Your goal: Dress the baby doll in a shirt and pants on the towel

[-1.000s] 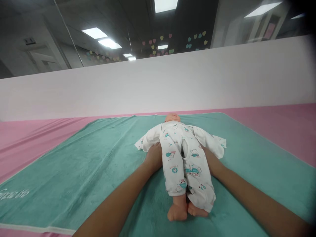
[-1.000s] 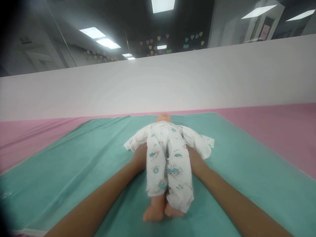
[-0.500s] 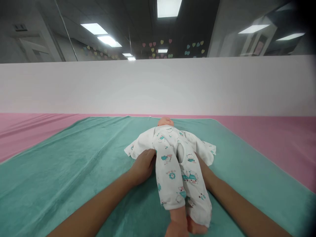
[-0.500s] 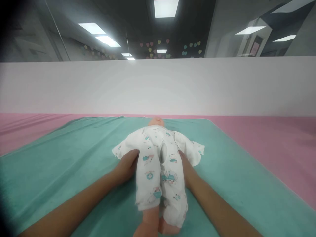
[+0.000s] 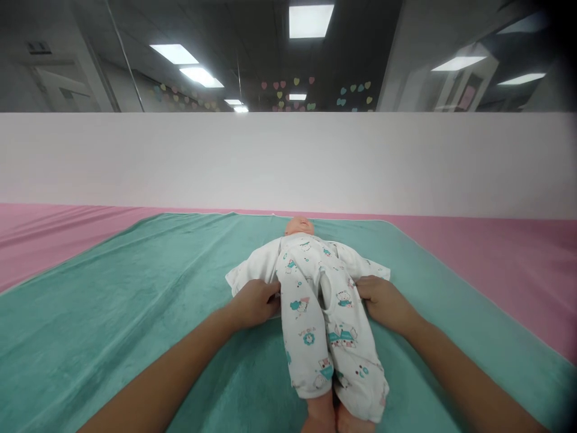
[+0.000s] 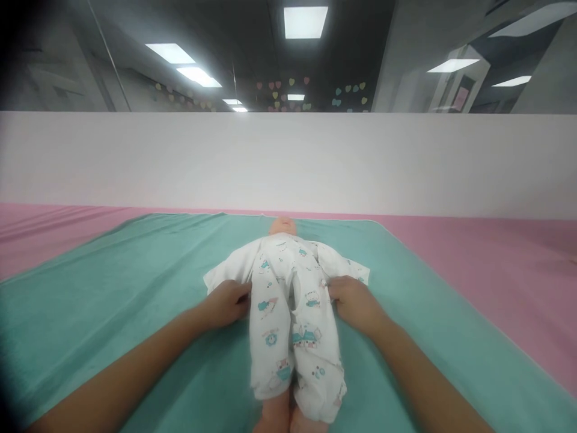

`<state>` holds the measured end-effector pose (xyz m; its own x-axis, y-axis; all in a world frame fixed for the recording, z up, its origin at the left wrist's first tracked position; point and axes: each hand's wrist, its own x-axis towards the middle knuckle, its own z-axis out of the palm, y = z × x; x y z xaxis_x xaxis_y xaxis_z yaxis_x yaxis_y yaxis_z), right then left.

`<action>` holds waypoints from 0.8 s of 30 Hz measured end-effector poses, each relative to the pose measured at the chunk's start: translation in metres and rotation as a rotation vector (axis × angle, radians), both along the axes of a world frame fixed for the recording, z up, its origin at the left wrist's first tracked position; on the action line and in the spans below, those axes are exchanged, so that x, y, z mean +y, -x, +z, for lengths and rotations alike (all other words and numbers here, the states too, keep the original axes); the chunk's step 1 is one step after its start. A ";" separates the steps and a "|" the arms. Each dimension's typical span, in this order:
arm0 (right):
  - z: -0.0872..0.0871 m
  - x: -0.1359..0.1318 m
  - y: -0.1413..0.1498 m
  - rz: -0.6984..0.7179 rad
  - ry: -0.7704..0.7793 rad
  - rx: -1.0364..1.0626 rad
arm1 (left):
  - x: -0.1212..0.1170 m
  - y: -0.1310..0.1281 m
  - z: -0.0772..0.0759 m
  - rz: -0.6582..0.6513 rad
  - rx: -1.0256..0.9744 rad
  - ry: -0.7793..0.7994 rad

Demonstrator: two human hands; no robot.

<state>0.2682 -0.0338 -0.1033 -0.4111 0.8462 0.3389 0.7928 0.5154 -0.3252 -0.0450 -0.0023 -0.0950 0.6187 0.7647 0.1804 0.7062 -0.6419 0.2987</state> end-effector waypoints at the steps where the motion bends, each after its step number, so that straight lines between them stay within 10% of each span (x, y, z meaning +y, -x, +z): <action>1: 0.001 -0.001 -0.002 0.016 0.023 -0.002 | 0.000 0.000 0.001 -0.002 -0.003 -0.001; 14: 0.011 -0.011 -0.016 -0.150 -0.070 0.076 | 0.001 0.001 0.004 0.100 -0.167 0.049; 24: 0.000 -0.003 -0.011 -0.089 0.172 0.007 | 0.032 0.028 -0.006 0.549 -0.236 -0.136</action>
<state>0.2791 -0.0369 -0.1037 -0.3305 0.9248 0.1883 0.8301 0.3798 -0.4083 -0.0725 0.0298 -0.1010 0.0723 0.9208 0.3832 0.8697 -0.2463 0.4278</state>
